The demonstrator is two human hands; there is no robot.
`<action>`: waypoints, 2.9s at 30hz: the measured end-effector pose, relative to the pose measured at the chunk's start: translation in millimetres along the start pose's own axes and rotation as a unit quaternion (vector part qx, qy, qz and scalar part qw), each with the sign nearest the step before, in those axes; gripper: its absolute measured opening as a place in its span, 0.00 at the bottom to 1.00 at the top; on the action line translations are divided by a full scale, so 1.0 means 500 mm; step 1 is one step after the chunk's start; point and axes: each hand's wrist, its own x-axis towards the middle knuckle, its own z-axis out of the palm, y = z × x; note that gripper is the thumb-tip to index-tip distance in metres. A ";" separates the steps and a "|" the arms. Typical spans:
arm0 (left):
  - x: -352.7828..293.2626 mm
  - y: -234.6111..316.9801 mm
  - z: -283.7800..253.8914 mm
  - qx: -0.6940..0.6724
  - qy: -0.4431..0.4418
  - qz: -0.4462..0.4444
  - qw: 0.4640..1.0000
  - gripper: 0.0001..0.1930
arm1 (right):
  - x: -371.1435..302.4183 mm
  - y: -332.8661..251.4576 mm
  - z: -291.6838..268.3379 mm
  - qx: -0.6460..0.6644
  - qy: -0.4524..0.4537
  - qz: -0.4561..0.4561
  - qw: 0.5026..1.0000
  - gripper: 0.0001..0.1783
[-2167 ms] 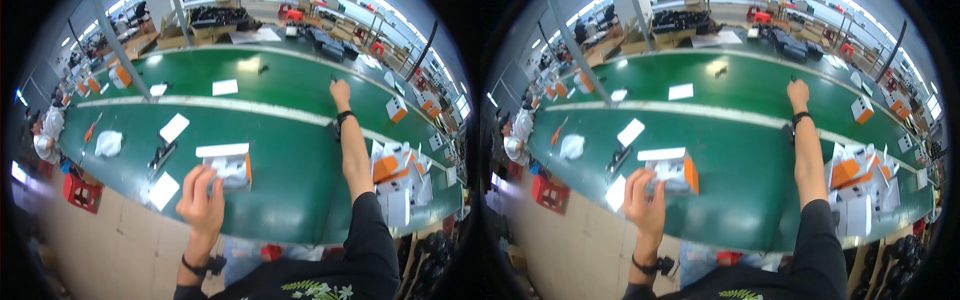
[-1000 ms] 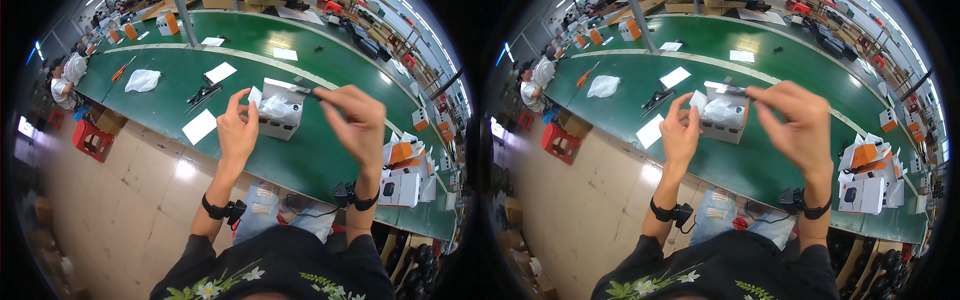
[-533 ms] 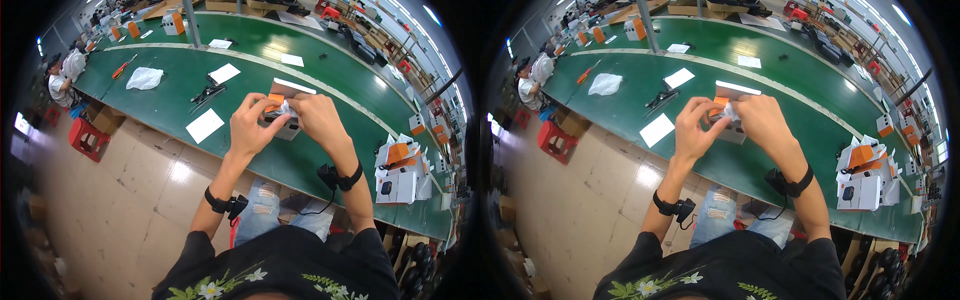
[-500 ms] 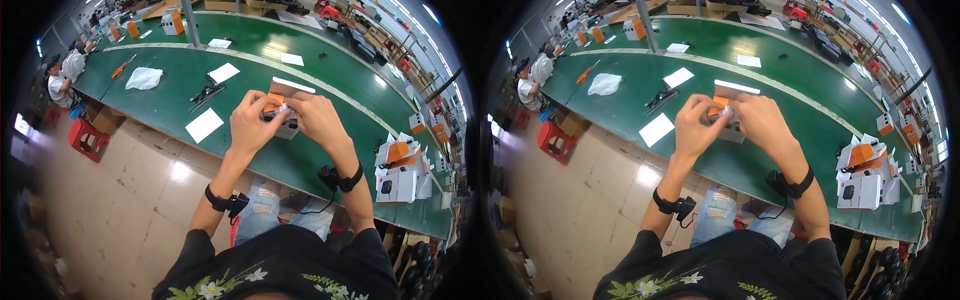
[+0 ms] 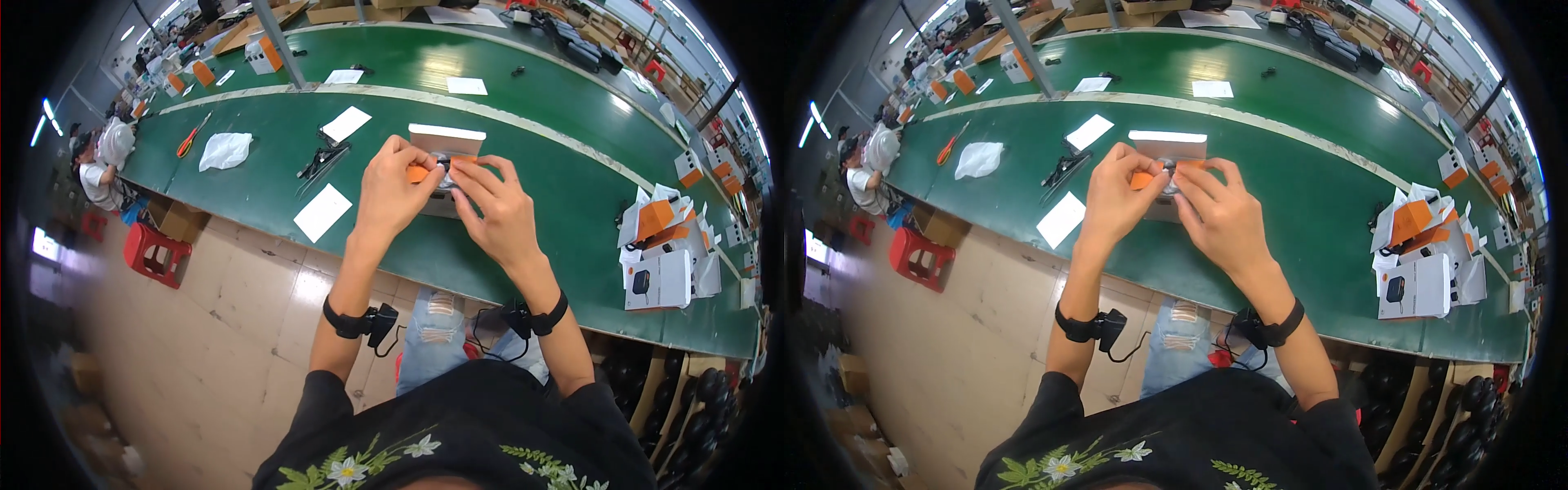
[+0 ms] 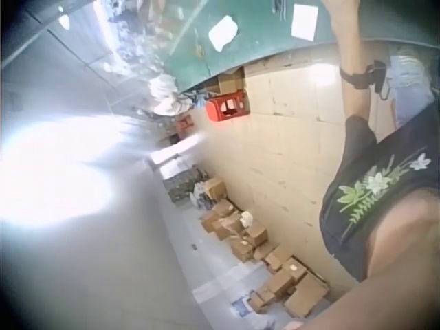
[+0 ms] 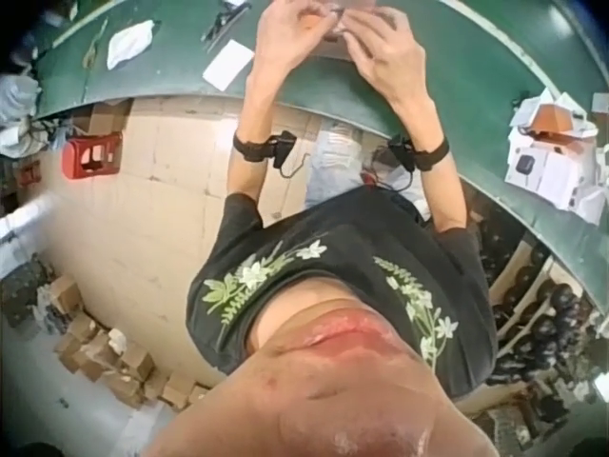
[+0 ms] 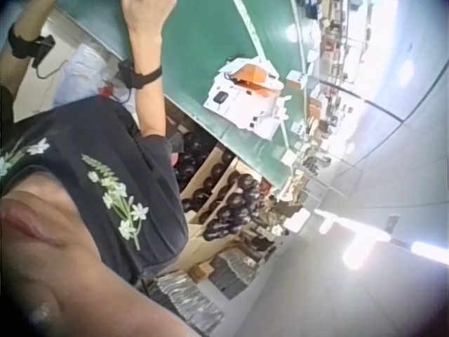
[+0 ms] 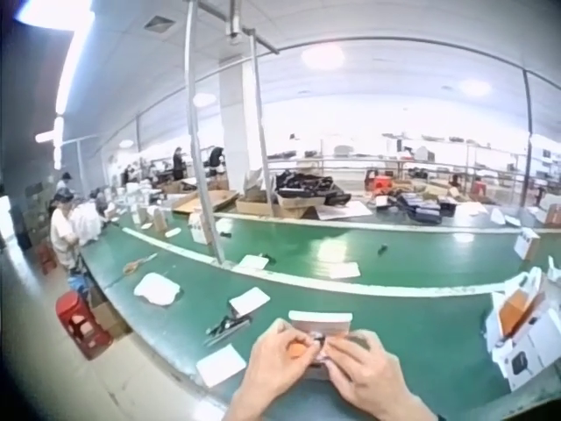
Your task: Assemble product boxes and place small electronic components and cables inside.
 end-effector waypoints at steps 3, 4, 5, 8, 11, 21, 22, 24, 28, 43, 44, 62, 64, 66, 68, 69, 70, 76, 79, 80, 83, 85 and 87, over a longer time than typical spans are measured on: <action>-0.001 -0.004 -0.006 -0.114 -0.059 -0.008 0.992 0.12 | -0.016 0.012 0.000 -0.005 -0.012 0.002 1.000 0.18; 0.002 -0.023 -0.019 -0.144 -0.076 0.020 0.986 0.16 | -0.015 0.008 0.007 0.001 -0.015 0.005 1.000 0.19; 0.002 -0.038 -0.019 -0.141 -0.082 0.024 0.986 0.16 | -0.012 0.005 0.008 0.001 -0.009 0.010 1.000 0.19; 0.022 -0.041 -0.016 -0.124 -0.010 -0.013 0.992 0.46 | -0.015 0.019 0.004 0.007 -0.032 -0.015 0.999 0.19; 0.078 -0.031 -0.054 -0.077 -0.125 0.177 0.973 0.42 | 0.001 0.021 -0.021 0.044 -0.019 -0.005 0.999 0.19; 0.020 -0.018 -0.023 -0.034 -0.100 0.206 0.973 0.16 | -0.007 0.053 -0.036 0.277 0.005 0.139 0.951 0.21; 0.026 -0.014 -0.019 -0.028 -0.089 0.220 0.971 0.16 | -0.003 0.070 -0.035 0.251 -0.041 0.128 0.959 0.24; 0.025 -0.011 -0.022 0.000 -0.083 0.221 0.972 0.17 | 0.002 0.091 -0.025 0.235 -0.055 0.110 0.964 0.21; 0.011 -0.003 -0.043 0.047 -0.124 0.221 0.966 0.20 | -0.009 0.097 -0.024 0.173 -0.065 0.051 0.981 0.20; 0.005 -0.034 0.014 -0.019 -0.133 0.246 0.960 0.23 | -0.035 0.114 -0.030 0.050 -0.110 -0.042 0.992 0.22; 0.020 -0.027 0.032 -0.010 -0.128 0.241 0.962 0.23 | -0.044 0.144 -0.025 0.097 -0.078 -0.019 0.992 0.24; 0.505 -0.175 0.531 0.165 -0.244 0.058 0.954 0.54 | -0.024 1.055 -0.150 -0.283 0.231 0.593 0.717 0.55; 0.539 -0.145 0.566 0.198 -0.298 0.018 0.934 0.54 | 0.003 1.116 -0.130 -0.536 0.300 0.538 0.576 0.54; 0.558 -0.165 0.557 0.192 -0.340 -0.021 0.920 0.52 | 0.045 1.107 -0.052 -0.596 0.299 0.496 0.556 0.52; 0.552 -0.198 0.536 0.196 -0.339 -0.053 0.919 0.49 | 0.086 1.015 0.087 -0.516 0.219 0.220 0.798 0.45; 0.565 -0.166 0.545 0.212 -0.377 -0.066 0.899 0.44 | 0.114 1.009 0.112 -0.428 0.107 0.301 0.846 0.42; 0.576 -0.149 0.544 0.231 -0.411 -0.077 0.878 0.39 | 0.153 1.006 0.136 -0.324 -0.002 0.375 0.868 0.40; 0.503 -0.161 0.363 0.025 -0.218 0.080 0.972 0.18 | 0.167 1.056 0.226 -0.350 -0.100 0.432 0.825 0.22; 0.344 -0.116 0.031 0.062 -0.325 -0.024 0.943 0.16 | 0.157 1.081 0.232 -0.374 -0.055 0.406 0.832 0.15; 0.286 -0.108 -0.044 0.145 -0.337 -0.085 0.926 0.16 | 0.152 1.092 0.213 -0.354 -0.063 0.402 0.842 0.14; 0.164 -0.151 -0.187 0.205 -0.341 -0.146 0.906 0.18 | 0.147 1.025 0.204 -0.289 -0.047 0.390 0.873 0.13; 0.144 -0.194 -0.190 0.208 -0.356 -0.143 0.900 0.19 | 0.127 0.970 0.180 -0.225 0.015 0.336 0.914 0.10; 0.195 -0.237 -0.200 0.262 -0.258 -0.082 0.927 0.21 | 0.143 0.816 0.218 -0.115 0.038 0.246 0.962 0.12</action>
